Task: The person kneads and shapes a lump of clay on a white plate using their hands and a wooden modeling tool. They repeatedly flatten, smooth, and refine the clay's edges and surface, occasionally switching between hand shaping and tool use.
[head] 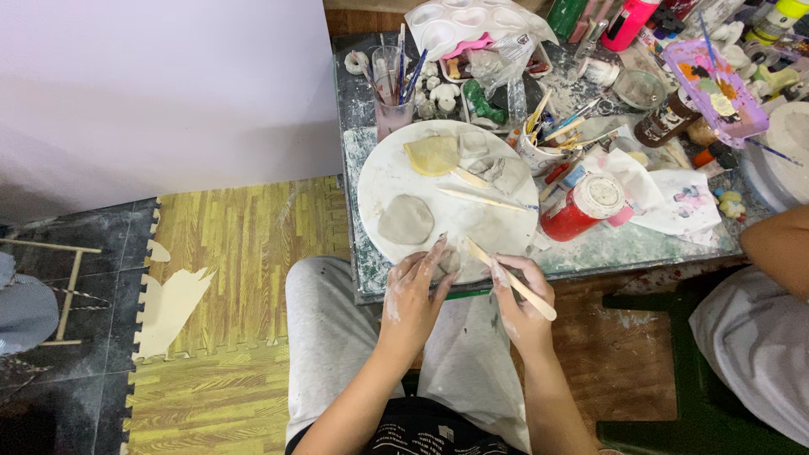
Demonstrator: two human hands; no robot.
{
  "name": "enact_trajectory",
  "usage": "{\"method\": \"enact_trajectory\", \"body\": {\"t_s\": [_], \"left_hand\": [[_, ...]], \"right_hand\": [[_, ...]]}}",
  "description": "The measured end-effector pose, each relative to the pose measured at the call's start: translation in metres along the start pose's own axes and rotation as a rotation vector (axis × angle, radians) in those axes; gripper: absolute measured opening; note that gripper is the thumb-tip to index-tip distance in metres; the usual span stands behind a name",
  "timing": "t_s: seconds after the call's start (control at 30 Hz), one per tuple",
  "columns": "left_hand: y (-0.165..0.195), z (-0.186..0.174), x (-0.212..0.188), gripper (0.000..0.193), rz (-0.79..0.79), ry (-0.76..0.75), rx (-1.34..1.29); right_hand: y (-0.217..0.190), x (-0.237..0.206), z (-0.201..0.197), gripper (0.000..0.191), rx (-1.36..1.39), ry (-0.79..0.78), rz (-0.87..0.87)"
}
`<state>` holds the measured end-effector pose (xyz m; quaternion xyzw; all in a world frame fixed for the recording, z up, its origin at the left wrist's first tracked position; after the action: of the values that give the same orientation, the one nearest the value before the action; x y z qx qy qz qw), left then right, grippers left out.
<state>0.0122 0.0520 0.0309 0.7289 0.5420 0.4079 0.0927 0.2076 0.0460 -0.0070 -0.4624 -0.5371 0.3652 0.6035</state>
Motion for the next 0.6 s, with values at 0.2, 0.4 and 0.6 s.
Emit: {"method": "enact_trajectory", "body": {"t_s": [0.2,0.4,0.6], "left_hand": [[0.007,0.007,-0.003,0.061,0.091,0.036,0.003],[0.014,0.034,-0.016,0.057,0.241,-0.024,0.135],[0.03,0.068,-0.031,0.072,0.396,-0.089,0.374]], "right_hand": [[-0.012,0.003,0.005,0.022,0.02,0.004,-0.039],[-0.014,0.002,-0.003,0.021,-0.012,0.021,-0.078],[-0.005,-0.005,-0.02,0.017,-0.038,0.116,-0.065]]}}
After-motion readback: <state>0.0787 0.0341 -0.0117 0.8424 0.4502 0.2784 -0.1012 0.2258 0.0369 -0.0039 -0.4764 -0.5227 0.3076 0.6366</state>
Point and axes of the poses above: each hand's wrist, its own x-axis towards the middle knuckle, its own z-axis out of the palm, y = z × x, the point moved 10 cm from there along x, towards the middle knuckle, and after that the axes turned 10 degrees about x, right-handed, at the moved point
